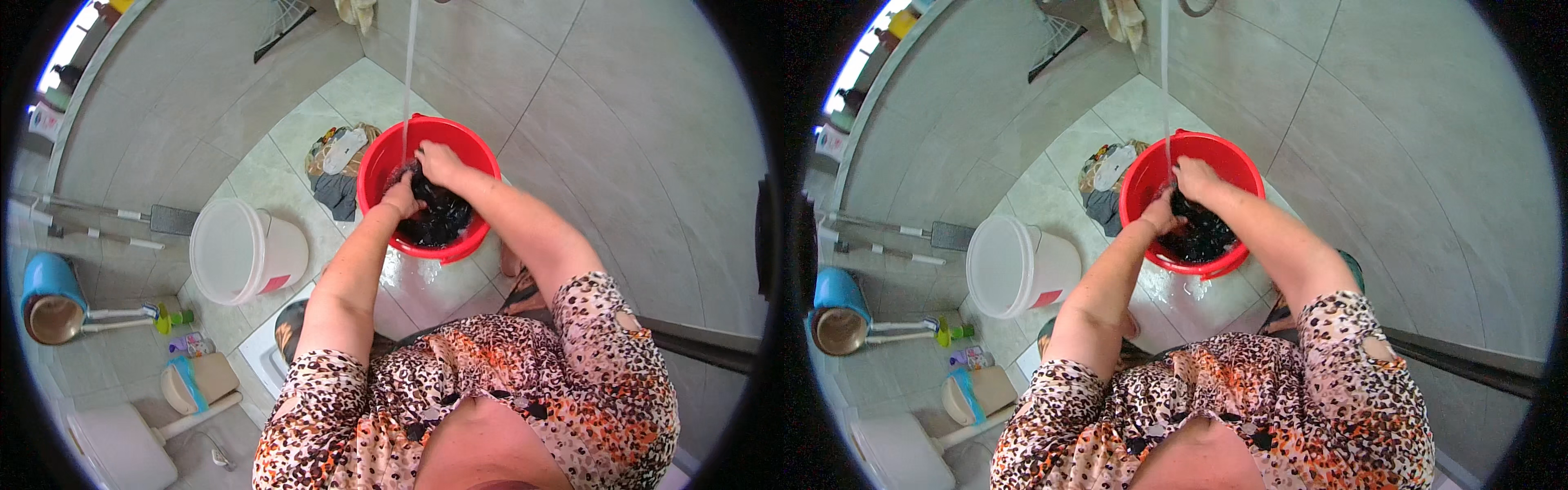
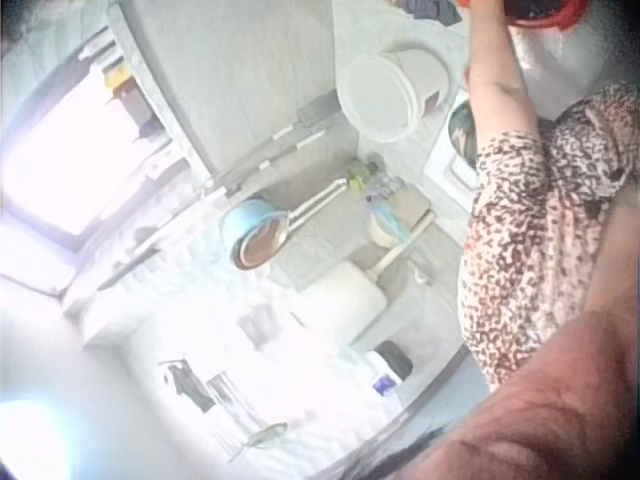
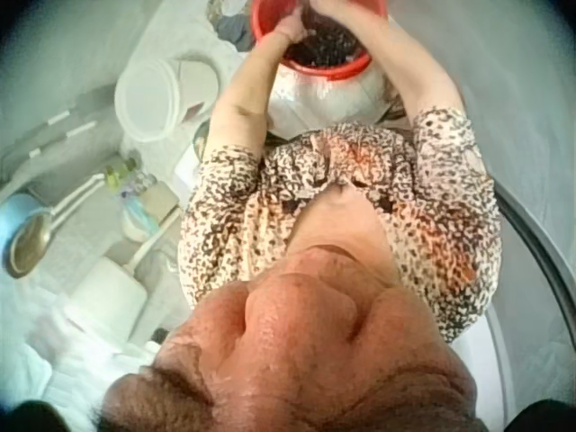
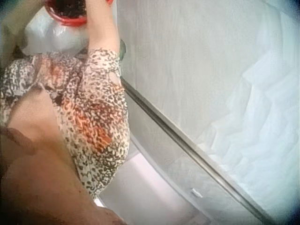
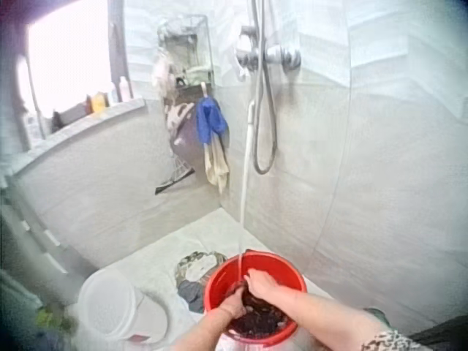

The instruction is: The person washes a black garment by hand in a red bucket filled with water. They repeatedly submerge, scrub, and wring out the fabric, then rinse it under a running tap before placing it aside.

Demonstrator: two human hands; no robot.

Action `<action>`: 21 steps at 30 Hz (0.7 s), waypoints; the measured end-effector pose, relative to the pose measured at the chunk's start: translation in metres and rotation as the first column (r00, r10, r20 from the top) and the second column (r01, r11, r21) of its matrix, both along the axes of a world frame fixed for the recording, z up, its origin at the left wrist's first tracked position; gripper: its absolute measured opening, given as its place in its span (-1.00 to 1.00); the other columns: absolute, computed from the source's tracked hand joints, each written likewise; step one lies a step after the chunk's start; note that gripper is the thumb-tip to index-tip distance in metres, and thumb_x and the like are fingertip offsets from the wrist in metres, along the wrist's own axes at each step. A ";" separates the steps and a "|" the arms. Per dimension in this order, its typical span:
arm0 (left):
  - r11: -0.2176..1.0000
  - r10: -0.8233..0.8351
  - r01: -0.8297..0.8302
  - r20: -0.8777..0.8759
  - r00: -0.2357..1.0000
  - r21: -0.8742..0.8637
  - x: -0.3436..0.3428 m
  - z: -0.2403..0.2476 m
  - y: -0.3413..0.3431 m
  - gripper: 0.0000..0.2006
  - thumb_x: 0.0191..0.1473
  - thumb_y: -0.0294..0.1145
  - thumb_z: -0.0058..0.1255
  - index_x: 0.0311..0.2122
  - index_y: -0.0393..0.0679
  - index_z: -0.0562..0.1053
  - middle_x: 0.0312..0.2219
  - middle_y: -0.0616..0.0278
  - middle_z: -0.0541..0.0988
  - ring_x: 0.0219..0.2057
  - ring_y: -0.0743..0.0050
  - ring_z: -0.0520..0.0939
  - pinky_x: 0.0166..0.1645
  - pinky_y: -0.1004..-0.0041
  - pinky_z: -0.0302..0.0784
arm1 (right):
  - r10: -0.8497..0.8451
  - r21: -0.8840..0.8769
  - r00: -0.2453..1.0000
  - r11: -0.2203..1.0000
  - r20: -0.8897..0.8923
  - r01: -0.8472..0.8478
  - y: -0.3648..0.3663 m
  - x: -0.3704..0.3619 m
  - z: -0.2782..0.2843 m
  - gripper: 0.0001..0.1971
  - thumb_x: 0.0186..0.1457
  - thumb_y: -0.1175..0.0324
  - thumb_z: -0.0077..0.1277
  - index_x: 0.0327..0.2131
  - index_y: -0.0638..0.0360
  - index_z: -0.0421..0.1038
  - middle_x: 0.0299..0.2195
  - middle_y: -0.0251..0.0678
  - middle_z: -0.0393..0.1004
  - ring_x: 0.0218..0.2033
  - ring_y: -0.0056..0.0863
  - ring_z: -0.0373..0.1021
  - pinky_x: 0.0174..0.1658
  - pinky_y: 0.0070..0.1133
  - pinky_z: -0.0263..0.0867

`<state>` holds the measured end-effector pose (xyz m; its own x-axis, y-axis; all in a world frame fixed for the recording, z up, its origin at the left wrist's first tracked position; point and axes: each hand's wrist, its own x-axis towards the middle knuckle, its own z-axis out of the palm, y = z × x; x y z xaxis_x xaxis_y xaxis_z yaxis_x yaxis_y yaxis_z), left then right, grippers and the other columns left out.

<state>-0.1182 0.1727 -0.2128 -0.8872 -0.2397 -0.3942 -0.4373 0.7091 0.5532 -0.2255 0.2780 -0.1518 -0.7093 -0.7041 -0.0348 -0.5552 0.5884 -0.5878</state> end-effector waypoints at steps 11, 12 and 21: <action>0.902 0.381 -0.180 -0.529 0.758 0.391 -0.012 0.047 -0.063 -0.19 -0.07 -0.33 0.23 0.26 -0.13 0.07 -0.13 0.03 0.53 -0.17 0.27 0.58 -0.03 0.35 0.47 | 0.110 -0.147 0.925 0.974 -0.364 -0.174 -0.075 -0.052 0.167 -0.68 0.20 0.22 -0.21 -0.24 0.31 0.41 -0.27 0.10 0.46 -0.21 0.09 0.38 -0.15 -0.20 0.32; 0.899 0.401 -0.230 -0.487 0.776 0.373 -0.018 0.068 -0.050 -0.20 -0.06 -0.30 0.24 0.26 -0.17 0.09 -0.14 0.03 0.52 -0.17 0.30 0.57 -0.05 0.38 0.48 | 0.103 -0.149 0.876 0.970 -0.471 -0.194 -0.075 -0.075 0.171 -0.64 0.21 0.17 -0.20 -0.27 0.31 0.45 -0.28 0.09 0.48 -0.22 0.09 0.40 -0.16 -0.19 0.33; 0.880 0.437 -0.265 -0.455 0.776 0.393 -0.007 0.001 -0.058 -0.66 0.06 -0.23 0.04 -0.18 -0.30 0.50 -0.40 -0.15 0.59 -0.31 0.00 0.62 -0.16 0.26 0.48 | -0.021 -0.339 0.995 0.939 0.096 0.053 -0.058 -0.050 0.158 -0.47 0.15 0.02 -0.20 -0.25 0.46 0.42 -0.32 0.14 0.47 -0.29 0.00 0.43 -0.23 -0.26 0.29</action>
